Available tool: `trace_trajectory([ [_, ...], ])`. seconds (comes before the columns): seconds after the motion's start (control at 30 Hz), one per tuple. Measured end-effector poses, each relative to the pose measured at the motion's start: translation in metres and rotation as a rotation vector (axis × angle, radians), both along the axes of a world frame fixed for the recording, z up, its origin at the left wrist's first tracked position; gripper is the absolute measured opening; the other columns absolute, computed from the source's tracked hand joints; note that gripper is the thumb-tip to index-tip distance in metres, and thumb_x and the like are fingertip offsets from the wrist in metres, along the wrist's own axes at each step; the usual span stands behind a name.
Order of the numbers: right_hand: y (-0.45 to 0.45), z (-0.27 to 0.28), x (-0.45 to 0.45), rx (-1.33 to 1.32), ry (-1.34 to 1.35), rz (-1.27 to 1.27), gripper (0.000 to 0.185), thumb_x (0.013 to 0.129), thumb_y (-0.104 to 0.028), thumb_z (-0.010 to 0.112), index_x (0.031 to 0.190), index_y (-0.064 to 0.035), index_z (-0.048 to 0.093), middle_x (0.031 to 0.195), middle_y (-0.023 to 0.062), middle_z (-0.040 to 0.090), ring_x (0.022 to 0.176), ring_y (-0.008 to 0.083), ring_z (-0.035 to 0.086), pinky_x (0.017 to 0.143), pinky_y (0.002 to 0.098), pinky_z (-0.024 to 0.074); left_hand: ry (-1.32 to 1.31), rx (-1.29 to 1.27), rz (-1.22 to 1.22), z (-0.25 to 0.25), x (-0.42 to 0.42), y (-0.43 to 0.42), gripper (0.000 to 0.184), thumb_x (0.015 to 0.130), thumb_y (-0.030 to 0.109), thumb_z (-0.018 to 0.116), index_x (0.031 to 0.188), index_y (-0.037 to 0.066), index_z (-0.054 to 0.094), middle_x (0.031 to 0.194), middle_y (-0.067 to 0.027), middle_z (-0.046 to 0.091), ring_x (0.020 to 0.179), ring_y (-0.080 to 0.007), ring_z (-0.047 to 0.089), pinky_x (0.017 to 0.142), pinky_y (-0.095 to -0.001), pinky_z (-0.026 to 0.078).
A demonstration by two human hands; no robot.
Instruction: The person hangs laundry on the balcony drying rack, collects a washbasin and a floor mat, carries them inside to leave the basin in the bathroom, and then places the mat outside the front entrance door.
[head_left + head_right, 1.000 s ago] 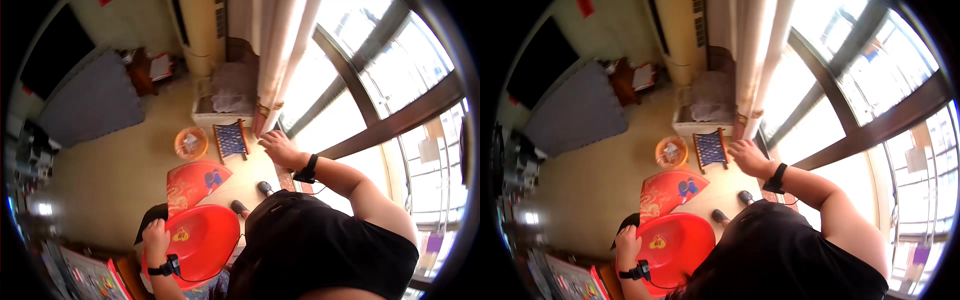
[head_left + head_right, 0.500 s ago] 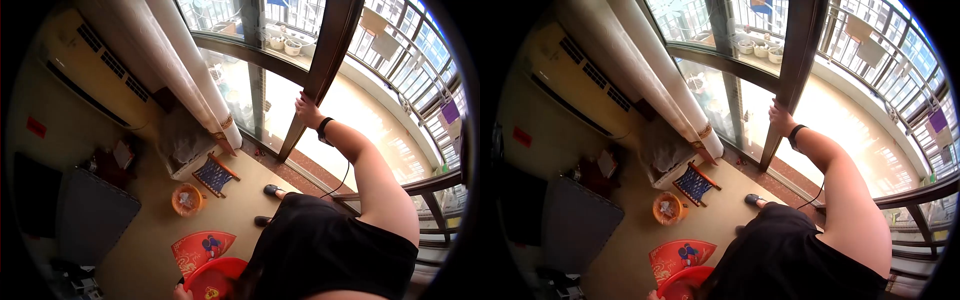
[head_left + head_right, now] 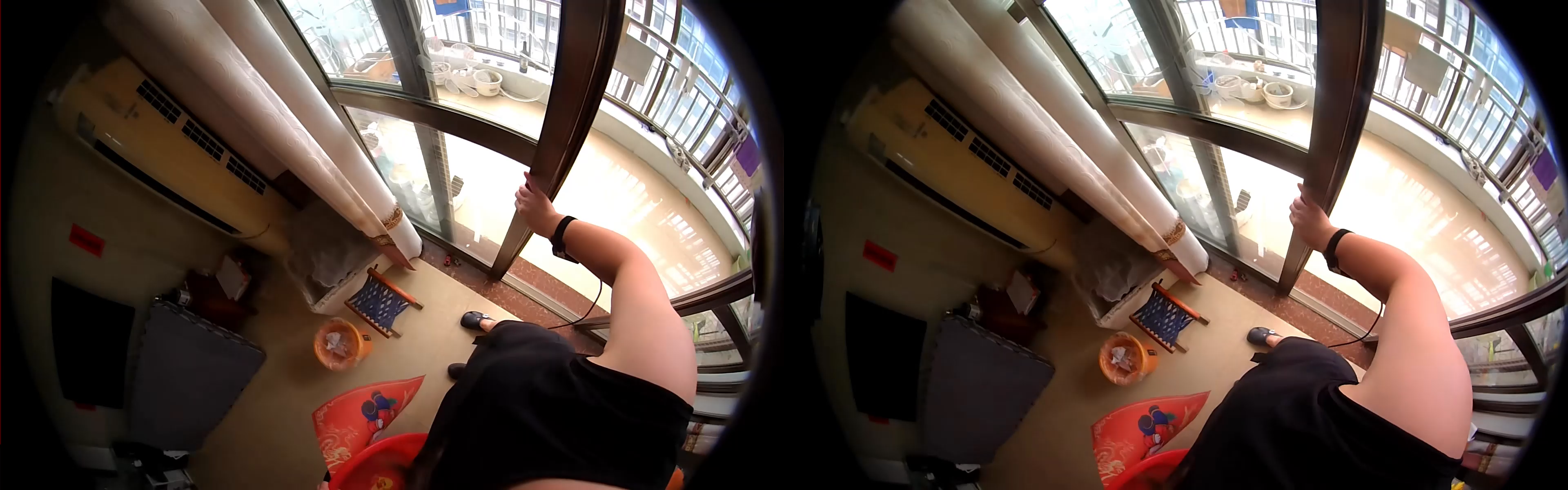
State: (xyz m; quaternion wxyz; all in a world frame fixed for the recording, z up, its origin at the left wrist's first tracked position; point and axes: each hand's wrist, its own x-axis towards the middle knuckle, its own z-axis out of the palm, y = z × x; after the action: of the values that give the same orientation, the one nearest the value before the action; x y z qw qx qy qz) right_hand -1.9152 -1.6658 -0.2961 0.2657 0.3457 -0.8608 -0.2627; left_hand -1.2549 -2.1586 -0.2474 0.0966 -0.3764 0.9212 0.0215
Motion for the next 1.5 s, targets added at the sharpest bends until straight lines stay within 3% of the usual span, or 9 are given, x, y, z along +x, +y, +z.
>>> trace_trajectory([
  [0.07, 0.016, -0.006, 0.006, -0.025, 0.018, 0.030, 0.010, 0.066, -0.014, 0.051, 0.064, -0.0081, 0.059, 0.072, 0.0042, 0.053, 0.089, 0.0208, 0.051, 0.108, 0.0506, 0.0125, 0.957, 0.602, 0.777, -0.049, 0.029, -0.022, 0.041, 0.068, 0.006, 0.066, 0.106, 0.000, 0.052, 0.101, -0.0214, 0.055, 0.092, -0.0367, 0.053, 0.080, -0.0407, 0.045],
  [0.2, 0.038, 0.002, 0.040, -0.111, -0.095, -0.026, 0.010, 0.067, -0.011, 0.049, 0.066, -0.0073, 0.058, 0.075, 0.0061, 0.054, 0.091, 0.0216, 0.050, 0.108, 0.0487, 0.0138, 0.261, 0.001, -0.140, -0.041, 0.024, -0.024, 0.039, 0.069, 0.003, 0.062, 0.106, -0.001, 0.051, 0.099, -0.0194, 0.055, 0.089, -0.0334, 0.053, 0.080, -0.0390, 0.045],
  [0.33, 0.058, 0.013, 0.094, -0.311, -0.582, -0.141, 0.007, 0.068, -0.014, 0.055, 0.069, -0.0069, 0.055, 0.080, 0.0089, 0.053, 0.083, 0.0232, 0.050, 0.084, 0.0337, 0.0394, -0.027, 0.218, 0.122, 0.019, -0.062, 0.020, 0.038, 0.075, 0.014, 0.059, 0.109, 0.001, 0.051, 0.103, -0.0160, 0.055, 0.095, -0.0286, 0.052, 0.085, -0.0364, 0.043],
  [0.4, 0.078, -0.003, 0.129, -0.417, -0.781, -0.398, 0.021, 0.074, -0.022, 0.057, 0.082, -0.0024, 0.057, 0.088, 0.0134, 0.057, 0.088, 0.0285, 0.054, 0.075, 0.0374, 0.0461, 0.899, 0.912, 1.073, 0.021, -0.082, 0.028, 0.043, 0.079, 0.029, 0.053, 0.113, 0.003, 0.049, 0.111, -0.0128, 0.052, 0.105, -0.0241, 0.047, 0.090, -0.0331, 0.039],
  [0.7, 0.184, -0.115, 0.154, -1.813, -0.893, -1.101, 0.077, 0.071, -0.009, 0.063, 0.134, -0.0104, 0.017, 0.129, 0.0224, 0.032, 0.072, 0.0250, 0.056, 0.048, 0.0372, 0.0476, 0.470, 0.651, 0.695, -0.052, -0.046, -0.050, 0.045, 0.080, 0.035, 0.047, 0.112, 0.003, 0.050, 0.114, -0.0119, 0.049, 0.107, -0.0212, 0.044, 0.089, -0.0308, 0.039],
  [0.93, 0.188, -0.116, 0.145, -2.190, -0.618, -1.006, 0.033, 0.076, -0.003, 0.057, 0.105, -0.0122, 0.045, 0.084, 0.0042, 0.048, 0.061, 0.0152, 0.054, 0.042, 0.0285, 0.0442, 0.510, 0.690, 0.589, -0.057, -0.045, -0.057, 0.037, 0.079, 0.031, 0.046, 0.096, 0.000, 0.058, 0.091, -0.0123, 0.056, 0.088, -0.0250, 0.052, 0.072, -0.0357, 0.045],
  [1.1, 0.212, -0.119, 0.153, -1.691, -0.372, -1.043, 0.016, 0.082, -0.019, 0.057, 0.087, -0.0034, 0.056, 0.067, 0.0061, 0.056, 0.053, 0.0152, 0.055, 0.046, 0.0291, 0.0436, 0.074, 0.104, -0.110, -0.028, -0.055, -0.036, 0.035, 0.080, 0.026, 0.044, 0.093, -0.003, 0.058, 0.083, -0.0107, 0.057, 0.077, -0.0243, 0.052, 0.066, -0.0360, 0.046],
  [1.27, 0.207, -0.113, 0.163, -1.460, -0.326, -1.228, 0.029, 0.086, -0.028, 0.050, 0.099, -0.0040, 0.057, 0.087, 0.0225, 0.060, 0.083, 0.0411, 0.056, 0.070, 0.0456, 0.0439, 0.414, 0.522, 0.336, -0.073, -0.032, -0.061, 0.035, 0.081, 0.027, 0.043, 0.091, -0.003, 0.059, 0.081, -0.0105, 0.057, 0.074, -0.0239, 0.051, 0.065, -0.0366, 0.045],
  [1.5, 0.224, -0.136, 0.171, -1.252, -0.135, -1.148, 0.026, 0.086, -0.025, 0.049, 0.091, -0.0009, 0.056, 0.076, 0.0202, 0.061, 0.073, 0.0387, 0.057, 0.063, 0.0452, 0.0432, 0.421, 0.512, 0.410, -0.033, -0.053, -0.017, 0.036, 0.081, 0.028, 0.044, 0.091, -0.003, 0.059, 0.086, -0.0120, 0.057, 0.077, -0.0228, 0.050, 0.066, -0.0372, 0.044],
])
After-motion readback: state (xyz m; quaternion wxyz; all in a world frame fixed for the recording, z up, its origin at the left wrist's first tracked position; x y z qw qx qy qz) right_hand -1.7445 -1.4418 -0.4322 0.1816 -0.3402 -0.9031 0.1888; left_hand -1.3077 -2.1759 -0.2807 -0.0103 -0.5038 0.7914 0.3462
